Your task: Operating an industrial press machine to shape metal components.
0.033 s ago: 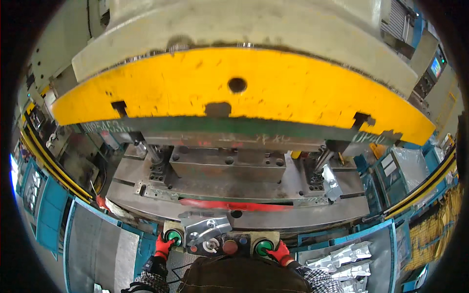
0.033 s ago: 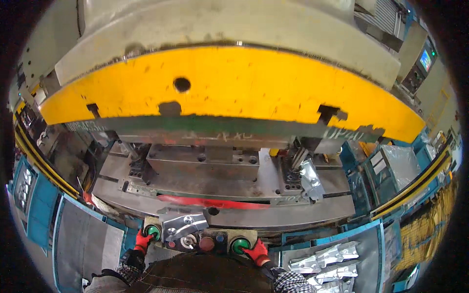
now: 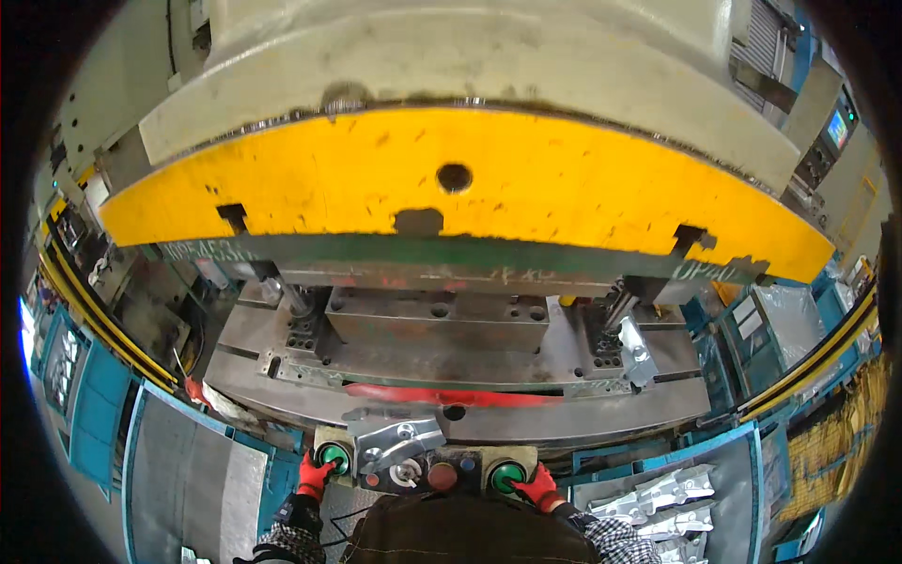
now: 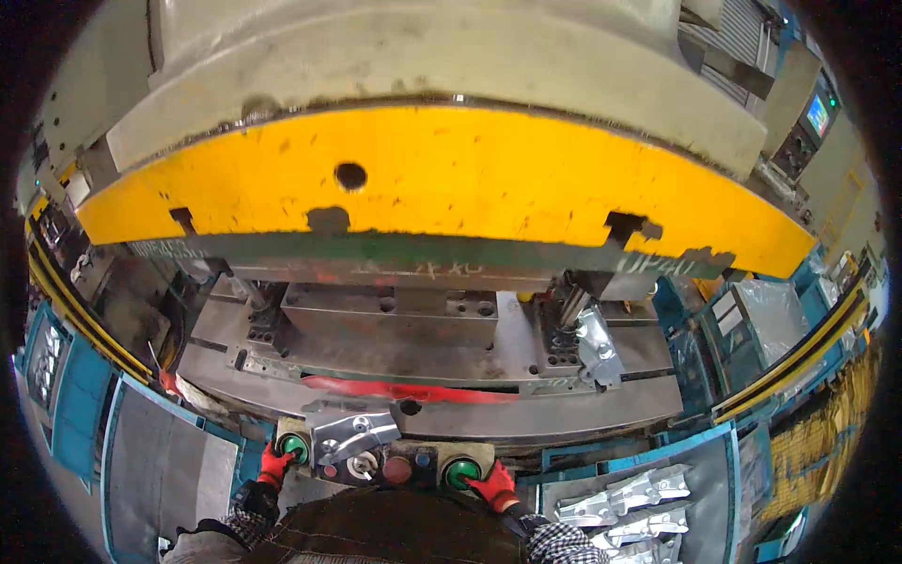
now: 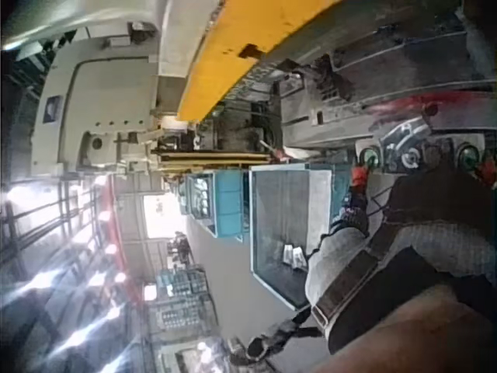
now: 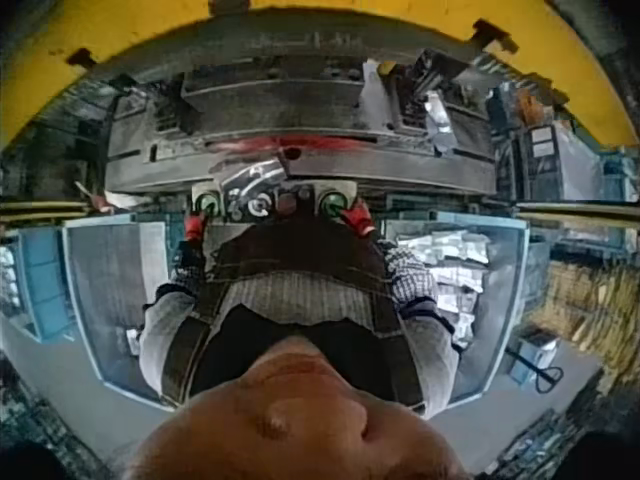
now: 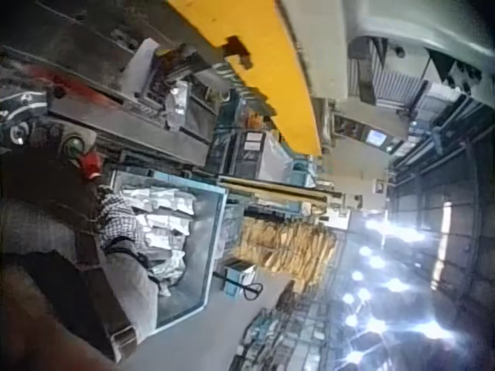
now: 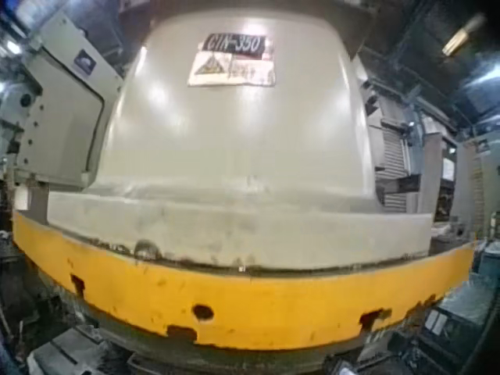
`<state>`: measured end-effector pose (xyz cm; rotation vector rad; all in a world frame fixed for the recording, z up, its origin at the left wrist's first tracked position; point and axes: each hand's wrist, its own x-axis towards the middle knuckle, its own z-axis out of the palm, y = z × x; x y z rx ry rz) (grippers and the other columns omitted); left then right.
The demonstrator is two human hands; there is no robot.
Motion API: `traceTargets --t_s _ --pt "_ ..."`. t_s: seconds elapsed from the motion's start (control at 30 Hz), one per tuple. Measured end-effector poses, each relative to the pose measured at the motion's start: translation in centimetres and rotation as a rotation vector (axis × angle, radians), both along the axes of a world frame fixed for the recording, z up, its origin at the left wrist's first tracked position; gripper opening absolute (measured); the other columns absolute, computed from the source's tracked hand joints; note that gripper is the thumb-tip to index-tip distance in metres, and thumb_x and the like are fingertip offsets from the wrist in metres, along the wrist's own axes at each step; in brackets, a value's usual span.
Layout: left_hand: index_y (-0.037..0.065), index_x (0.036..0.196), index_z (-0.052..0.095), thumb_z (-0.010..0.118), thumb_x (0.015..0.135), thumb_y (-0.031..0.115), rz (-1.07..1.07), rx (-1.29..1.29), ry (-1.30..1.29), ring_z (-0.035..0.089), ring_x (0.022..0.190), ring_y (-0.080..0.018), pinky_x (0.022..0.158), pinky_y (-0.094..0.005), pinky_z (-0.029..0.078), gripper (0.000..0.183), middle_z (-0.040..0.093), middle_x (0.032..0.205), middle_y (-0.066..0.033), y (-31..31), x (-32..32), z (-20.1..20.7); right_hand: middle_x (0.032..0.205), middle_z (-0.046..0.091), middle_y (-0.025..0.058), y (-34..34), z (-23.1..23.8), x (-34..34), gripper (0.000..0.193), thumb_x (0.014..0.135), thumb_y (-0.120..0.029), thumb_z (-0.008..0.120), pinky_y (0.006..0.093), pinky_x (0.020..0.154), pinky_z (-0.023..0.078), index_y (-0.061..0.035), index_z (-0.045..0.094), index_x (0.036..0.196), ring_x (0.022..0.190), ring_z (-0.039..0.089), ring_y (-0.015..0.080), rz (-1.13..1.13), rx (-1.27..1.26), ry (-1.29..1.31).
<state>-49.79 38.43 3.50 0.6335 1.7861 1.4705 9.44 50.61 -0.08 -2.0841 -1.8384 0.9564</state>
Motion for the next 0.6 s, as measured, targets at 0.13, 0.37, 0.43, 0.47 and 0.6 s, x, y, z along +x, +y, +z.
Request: traceTargets --t_s 0.13,0.37,0.43,0.47,0.6 --pt "-0.001 0.14 0.054 0.088 0.075 0.0 -0.035 0.088 -0.069 0.069 0.106 -0.0224 0.093 -0.0374 0.059 0.074 0.07 0.122 -0.0112 -0.1 -0.1 0.0 0.139 0.058 0.027 -0.2 0.3 -0.2 0.121 0.058 -0.078 0.083 0.0525 0.105 0.048 -0.0014 0.048 0.145 0.129 0.056 0.0431 0.034 0.024 0.016" --pt "-0.001 0.14 0.054 0.091 0.073 0.006 0.002 -0.09 0.058 0.068 0.102 -0.0203 0.087 -0.0364 0.059 0.076 0.068 0.121 -0.01 -0.5 -0.7 -0.6 0.137 0.06 0.0264 -0.3 1.0 -0.5 0.122 0.057 -0.077 0.085 0.0513 0.104 0.049 -0.0001 0.048 0.144 0.128 0.059 0.0424 0.011 0.04 0.032" --pt "-0.001 0.139 0.055 0.091 0.075 0.011 -0.039 -0.193 0.082 0.068 0.097 -0.0207 0.081 -0.036 0.057 0.074 0.07 0.108 -0.0081 -0.2 -1.9 -0.6 0.136 0.061 0.0254 -0.1 1.1 -0.4 0.122 0.056 -0.075 0.087 0.0503 0.105 0.049 -0.0011 0.048 0.145 0.129 0.058 0.0413 -0.012 -0.041 0.016" --pt "-0.001 0.139 0.056 0.091 0.076 0.013 -0.12 -0.149 0.042 0.068 0.094 -0.0209 0.077 -0.0358 0.057 0.074 0.071 0.101 -0.0072 -0.2 -2.8 -0.3 0.136 0.062 0.0249 -0.1 1.1 -0.3 0.121 0.056 -0.073 0.088 0.0498 0.106 0.049 -0.0017 0.048 0.145 0.129 0.058 0.0407 0.009 0.008 0.019" --pt "-0.001 0.135 0.06 0.086 0.083 0.028 -0.547 -0.615 0.243 0.068 0.091 -0.0212 0.079 -0.0368 0.055 0.064 0.074 0.094 -0.0048 2.5 -7.1 5.6 0.138 0.062 0.0227 -0.2 0.7 -0.1 0.116 0.059 -0.066 0.091 0.0494 0.107 0.049 -0.0058 0.047 0.147 0.128 0.06 0.0387 0.05 0.077 0.176"
